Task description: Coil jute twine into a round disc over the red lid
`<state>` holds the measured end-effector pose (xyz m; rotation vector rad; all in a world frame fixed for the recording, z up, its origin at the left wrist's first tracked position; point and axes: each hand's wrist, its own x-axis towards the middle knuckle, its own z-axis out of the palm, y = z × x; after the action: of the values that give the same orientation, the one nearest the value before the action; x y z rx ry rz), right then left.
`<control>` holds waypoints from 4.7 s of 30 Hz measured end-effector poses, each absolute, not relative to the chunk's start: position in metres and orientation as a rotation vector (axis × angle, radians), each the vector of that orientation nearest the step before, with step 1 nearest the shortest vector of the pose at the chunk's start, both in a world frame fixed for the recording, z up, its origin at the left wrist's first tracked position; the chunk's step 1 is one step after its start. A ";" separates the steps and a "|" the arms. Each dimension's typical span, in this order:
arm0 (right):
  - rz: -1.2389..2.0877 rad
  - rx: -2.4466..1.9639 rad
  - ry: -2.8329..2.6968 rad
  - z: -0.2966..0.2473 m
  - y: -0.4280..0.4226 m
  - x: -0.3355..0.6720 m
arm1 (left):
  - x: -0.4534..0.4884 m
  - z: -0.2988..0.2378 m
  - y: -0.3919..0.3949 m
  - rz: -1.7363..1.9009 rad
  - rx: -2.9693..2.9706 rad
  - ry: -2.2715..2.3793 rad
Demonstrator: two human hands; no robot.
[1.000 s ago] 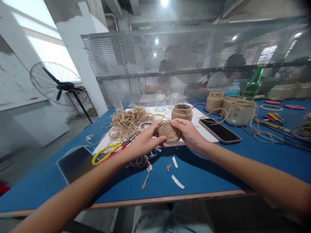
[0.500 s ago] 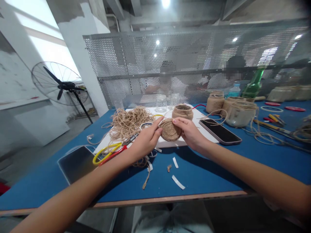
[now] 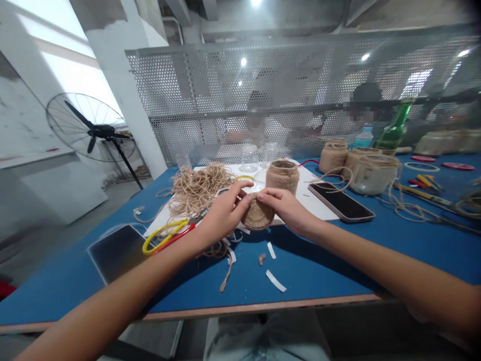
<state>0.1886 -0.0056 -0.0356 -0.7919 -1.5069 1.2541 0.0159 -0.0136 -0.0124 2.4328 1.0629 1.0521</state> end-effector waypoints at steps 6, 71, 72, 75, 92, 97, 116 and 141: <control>1.501 -0.717 -1.427 -0.032 -0.007 0.186 | 0.014 -0.009 -0.013 1.180 2.448 1.048; 1.242 -0.710 -1.737 -0.034 0.002 0.196 | 0.007 -0.008 0.001 1.015 1.736 0.871; 1.234 -0.706 -1.749 -0.034 0.003 0.196 | 0.008 -0.008 0.000 1.020 1.747 0.888; 1.212 -0.704 -1.775 -0.034 0.003 0.197 | 0.009 -0.006 -0.001 1.034 1.830 0.957; 1.118 -0.720 -1.900 -0.032 0.006 0.199 | 0.010 -0.008 -0.011 0.985 2.467 1.138; 1.233 -0.711 -1.828 -0.032 0.005 0.198 | 0.011 -0.010 -0.011 0.996 2.462 1.167; 1.419 -0.704 -1.614 -0.031 -0.003 0.196 | 0.006 -0.004 -0.011 1.187 2.938 1.028; 1.273 -0.751 -1.862 -0.030 0.000 0.199 | 0.010 0.001 -0.010 0.854 2.425 1.082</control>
<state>0.1987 0.0001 -0.0303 -0.7508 -1.8618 1.2726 0.0099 -0.0098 0.0013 2.4251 1.0819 0.8544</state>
